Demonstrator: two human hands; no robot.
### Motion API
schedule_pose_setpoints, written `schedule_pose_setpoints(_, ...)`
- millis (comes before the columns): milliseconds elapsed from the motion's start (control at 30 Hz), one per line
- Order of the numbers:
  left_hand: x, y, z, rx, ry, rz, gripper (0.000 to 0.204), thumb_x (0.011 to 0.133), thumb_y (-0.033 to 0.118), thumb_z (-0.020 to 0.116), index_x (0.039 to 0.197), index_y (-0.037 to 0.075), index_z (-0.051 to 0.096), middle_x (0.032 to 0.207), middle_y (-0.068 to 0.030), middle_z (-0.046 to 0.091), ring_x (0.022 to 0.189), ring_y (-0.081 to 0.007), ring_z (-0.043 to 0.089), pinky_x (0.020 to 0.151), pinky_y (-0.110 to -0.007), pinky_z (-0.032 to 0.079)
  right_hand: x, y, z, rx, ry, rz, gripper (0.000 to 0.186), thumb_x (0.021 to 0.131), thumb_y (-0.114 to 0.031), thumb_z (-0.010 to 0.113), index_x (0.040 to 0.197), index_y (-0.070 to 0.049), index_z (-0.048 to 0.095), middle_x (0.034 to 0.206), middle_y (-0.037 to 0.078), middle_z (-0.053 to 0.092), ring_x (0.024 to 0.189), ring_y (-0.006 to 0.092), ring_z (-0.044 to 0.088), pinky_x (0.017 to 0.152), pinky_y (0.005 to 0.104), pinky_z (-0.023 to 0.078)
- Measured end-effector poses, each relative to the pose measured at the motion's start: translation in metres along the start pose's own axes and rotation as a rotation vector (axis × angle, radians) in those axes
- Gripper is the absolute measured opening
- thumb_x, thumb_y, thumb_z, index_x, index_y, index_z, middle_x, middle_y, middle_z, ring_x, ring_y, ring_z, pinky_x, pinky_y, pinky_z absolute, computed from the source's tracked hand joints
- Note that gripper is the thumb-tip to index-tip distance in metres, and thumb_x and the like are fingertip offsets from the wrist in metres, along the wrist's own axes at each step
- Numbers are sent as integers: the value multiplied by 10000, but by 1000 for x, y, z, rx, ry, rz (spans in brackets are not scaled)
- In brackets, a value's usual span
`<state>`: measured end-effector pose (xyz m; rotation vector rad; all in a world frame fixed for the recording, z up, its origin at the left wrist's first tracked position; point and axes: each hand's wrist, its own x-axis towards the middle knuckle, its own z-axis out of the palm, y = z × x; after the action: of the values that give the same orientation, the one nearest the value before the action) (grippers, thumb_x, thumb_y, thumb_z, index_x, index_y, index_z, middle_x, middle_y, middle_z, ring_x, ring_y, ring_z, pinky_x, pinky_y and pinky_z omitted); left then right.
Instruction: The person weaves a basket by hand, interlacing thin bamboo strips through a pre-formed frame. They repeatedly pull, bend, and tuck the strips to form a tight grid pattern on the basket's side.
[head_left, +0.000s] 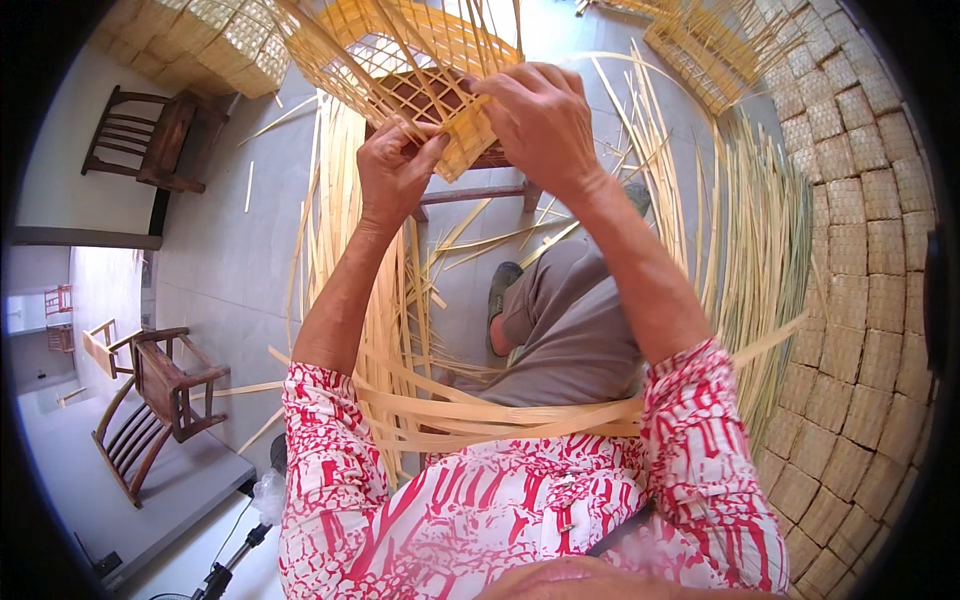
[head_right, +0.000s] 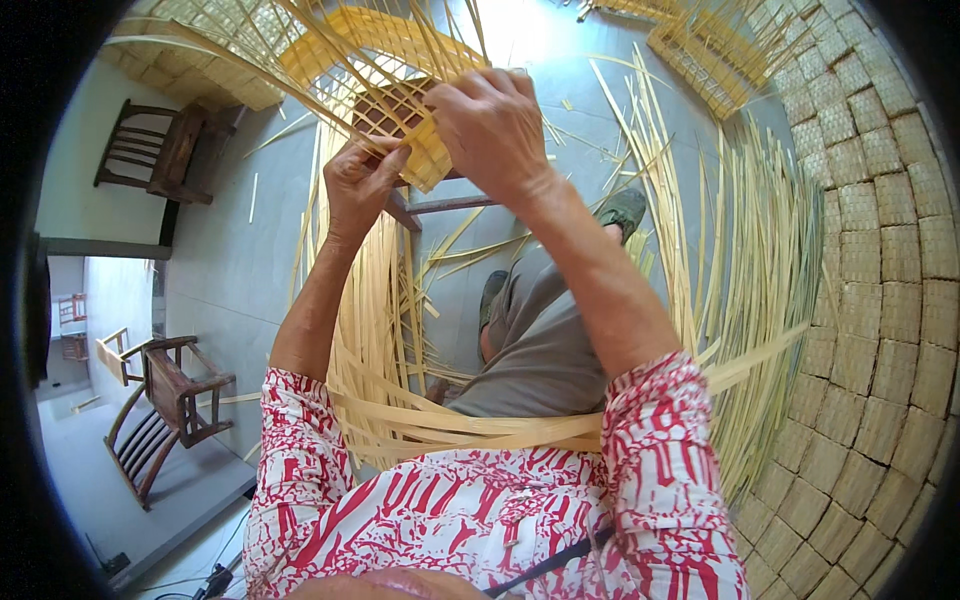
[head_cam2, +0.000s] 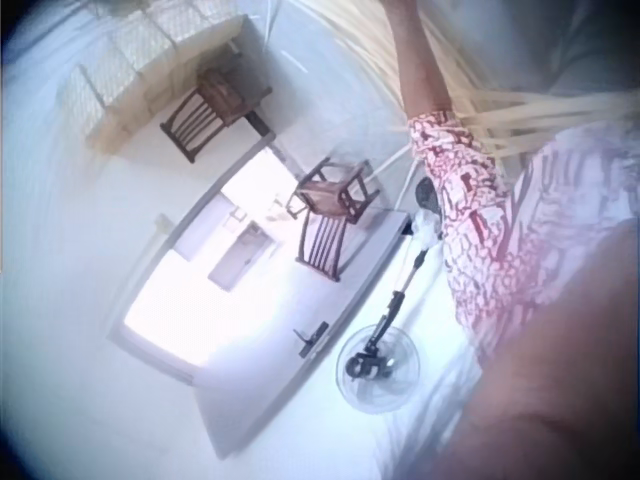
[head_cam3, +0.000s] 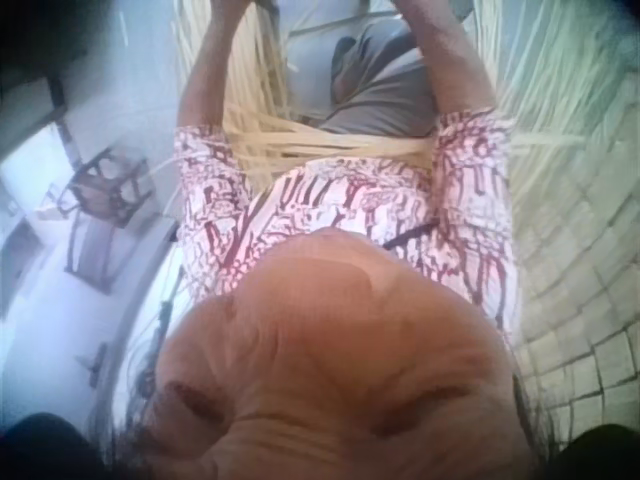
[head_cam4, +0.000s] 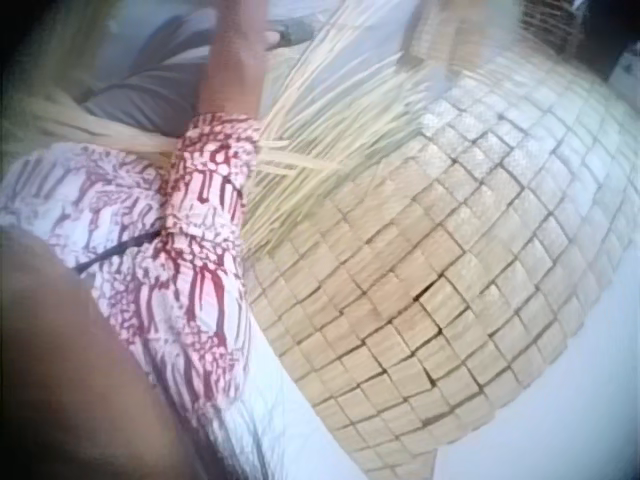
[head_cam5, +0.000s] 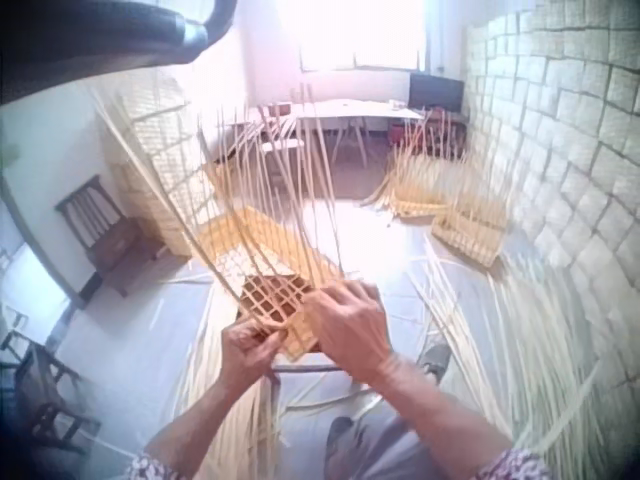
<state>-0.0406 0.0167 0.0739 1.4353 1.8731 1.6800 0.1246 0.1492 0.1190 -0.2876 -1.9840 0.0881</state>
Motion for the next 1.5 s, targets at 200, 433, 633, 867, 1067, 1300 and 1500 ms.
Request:
schedule_pose_setpoints(200, 11, -13, -6, 10, -124, 17, 88, 859, 55, 790, 923, -1, 769, 845, -55, 708, 781, -125, 676, 708, -272, 542, -44, 23, 20, 1034, -160, 1440, 187, 965, -65, 514, 1073, -67, 667, 838, 89, 696, 805, 240, 695, 699, 372, 573)
schedule_pose_setpoints(433, 10, -12, -2, -7, -129, 36, 92, 860, 70, 800, 935, 24, 773, 841, -56, 706, 778, -136, 654, 698, -276, 530, -57, 78, 39, 2004, 237, 1555, 163, 1044, -191, 540, 1028, -65, 642, 788, 97, 687, 655, 146, 669, 636, 257, 598)
schedule_pose_setpoints(633, 9, -18, -12, 88, -157, 86, 97, 915, 43, 753, 990, -18, 751, 959, -56, 679, 853, -117, 676, 735, -265, 577, 4, 38, 9, 1472, -411, 1025, 282, 1003, -280, 668, 1129, -35, 731, 1102, 144, 740, 920, 144, 691, 836, 276, 560)
schedule_pose_setpoints(867, 13, -14, -11, 56, -187, 63, 98, 922, 41, 746, 1002, -15, 741, 996, -51, 673, 877, -113, 677, 764, -262, 590, 21, 14, 1, 1135, -570, 583, 516, 972, -262, 718, 1424, -59, 576, 1256, 64, 667, 1029, 119, 597, 924, 282, 498)
schedule_pose_setpoints(1067, 15, -18, -10, 12, -186, 41, 94, 923, 29, 738, 991, -35, 729, 987, -42, 641, 873, -112, 674, 743, -259, 607, 28, 6, -4, 1204, -441, 733, 264, 1008, -303, 671, 1059, -48, 720, 1007, 32, 711, 877, 85, 614, 823, 266, 501)
schedule_pose_setpoints(1300, 15, -12, -6, -34, -84, 46, 87, 857, 52, 791, 896, -3, 736, 800, -56, 666, 757, -140, 629, 688, -283, 505, 32, 13, 2, 869, -111, 884, 393, 998, -257, 533, 1176, 62, 678, 1097, 159, 712, 988, 184, 654, 865, 317, 522)
schedule_pose_setpoints(1500, 16, -9, -3, 1, -66, 86, 116, 847, 80, 813, 897, 7, 738, 765, -47, 631, 706, -136, 616, 633, -275, 503, 32, 26, 0, 850, -173, 899, 432, 901, -169, 489, 1224, 66, 651, 1142, 171, 686, 1012, 196, 639, 889, 321, 512)
